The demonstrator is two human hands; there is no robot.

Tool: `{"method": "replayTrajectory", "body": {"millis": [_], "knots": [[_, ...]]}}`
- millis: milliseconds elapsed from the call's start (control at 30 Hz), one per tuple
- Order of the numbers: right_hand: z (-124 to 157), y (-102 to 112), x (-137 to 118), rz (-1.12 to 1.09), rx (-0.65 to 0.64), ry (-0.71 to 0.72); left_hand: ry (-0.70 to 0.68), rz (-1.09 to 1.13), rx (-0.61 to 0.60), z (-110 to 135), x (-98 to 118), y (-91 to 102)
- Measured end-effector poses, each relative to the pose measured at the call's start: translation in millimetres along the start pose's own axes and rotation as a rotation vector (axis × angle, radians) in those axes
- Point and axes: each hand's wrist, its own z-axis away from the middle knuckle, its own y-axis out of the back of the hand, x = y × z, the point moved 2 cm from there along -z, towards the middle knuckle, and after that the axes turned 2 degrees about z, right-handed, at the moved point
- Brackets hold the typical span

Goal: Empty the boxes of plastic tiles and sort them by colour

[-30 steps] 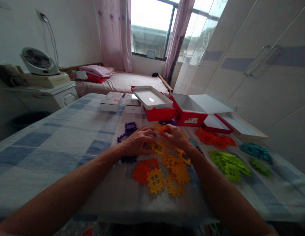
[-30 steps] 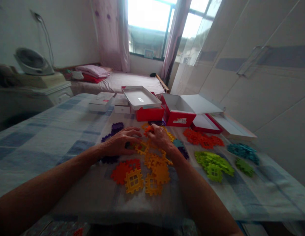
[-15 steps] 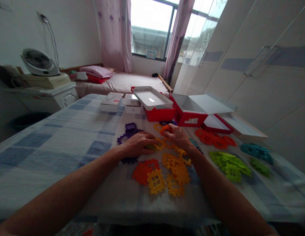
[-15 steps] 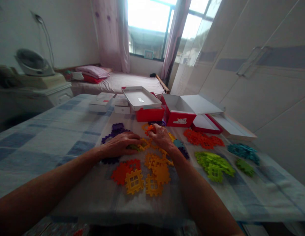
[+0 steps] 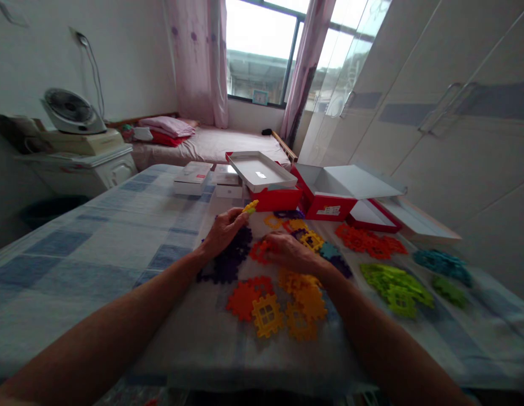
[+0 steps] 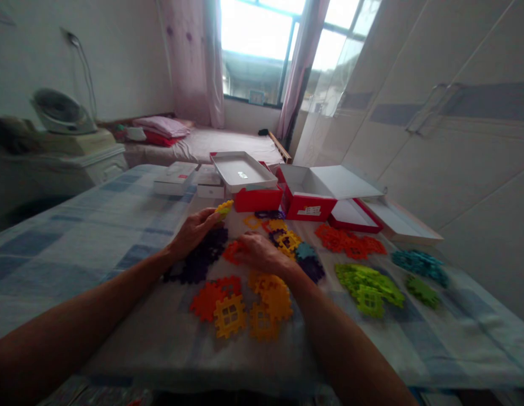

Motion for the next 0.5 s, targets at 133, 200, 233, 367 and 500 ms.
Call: {"method": "replayTrajectory", "body": {"millis": [133, 200, 233, 367, 500], "knots": [[1.4, -13.7, -9.7, 0.088, 0.012, 0.098, 0.006, -0.066, 0.016, 2.8, 4.1, -1.8], [0.7, -15.4, -12.0, 0.071, 0.024, 0.092, 0.005, -0.095, 0.029, 3.6, 4.5, -1.9], [0.1, -13.7, -12.9, 0.051, 0.043, 0.09, 0.005, -0.108, 0.039, 3.7, 4.3, -1.6], [3.4, 19.0, -6.5, -0.037, 0.252, 0.008, -0.002, -0.141, 0.049, 3.4, 4.8, -0.2], [30.7, 78.2, 34.5, 0.064, 0.428, -0.283, 0.004, -0.127, 0.052, 5.6, 9.8, -1.9]]}}
